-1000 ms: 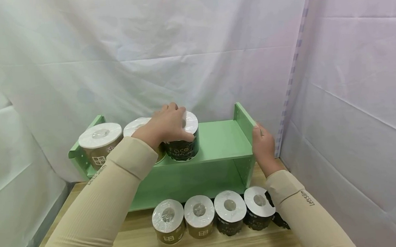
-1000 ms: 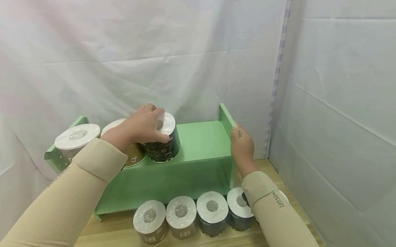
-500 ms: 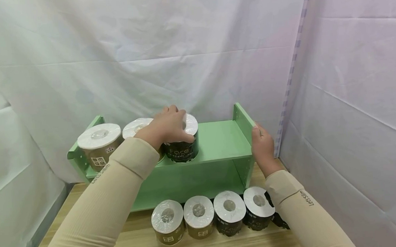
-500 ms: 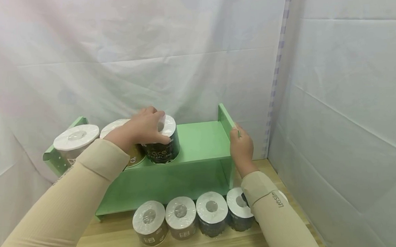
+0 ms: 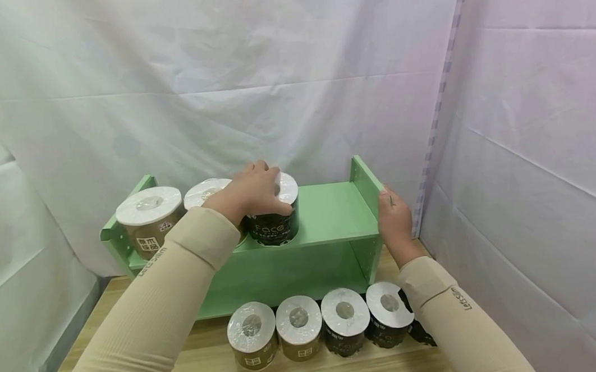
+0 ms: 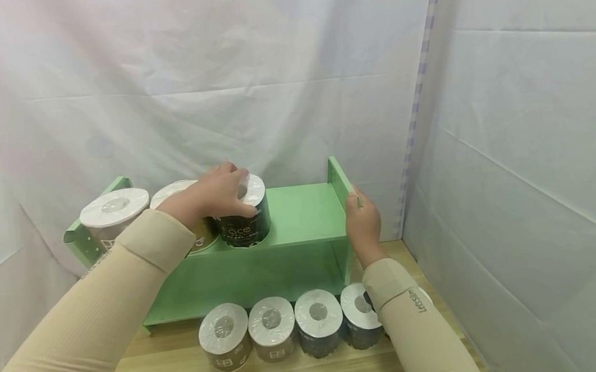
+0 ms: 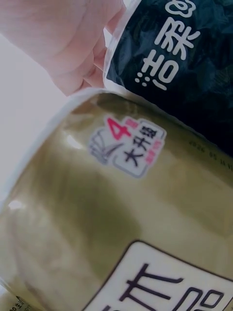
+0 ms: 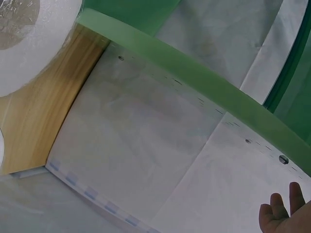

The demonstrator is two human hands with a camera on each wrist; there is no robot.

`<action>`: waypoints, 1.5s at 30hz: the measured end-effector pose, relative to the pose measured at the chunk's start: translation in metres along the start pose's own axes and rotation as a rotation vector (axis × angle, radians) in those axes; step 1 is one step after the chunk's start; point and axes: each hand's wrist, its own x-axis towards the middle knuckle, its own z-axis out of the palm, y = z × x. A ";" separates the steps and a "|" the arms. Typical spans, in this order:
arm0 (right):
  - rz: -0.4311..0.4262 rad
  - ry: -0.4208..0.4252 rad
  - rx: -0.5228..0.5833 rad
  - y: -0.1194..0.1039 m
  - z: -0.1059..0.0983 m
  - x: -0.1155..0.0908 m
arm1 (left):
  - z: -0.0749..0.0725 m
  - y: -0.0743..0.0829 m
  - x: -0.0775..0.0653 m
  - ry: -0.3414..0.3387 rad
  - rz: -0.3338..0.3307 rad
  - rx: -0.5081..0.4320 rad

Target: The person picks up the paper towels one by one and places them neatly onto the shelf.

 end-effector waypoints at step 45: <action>-0.058 -0.081 -0.086 -0.003 -0.005 0.003 | 0.014 -0.017 0.006 -0.014 0.070 -0.050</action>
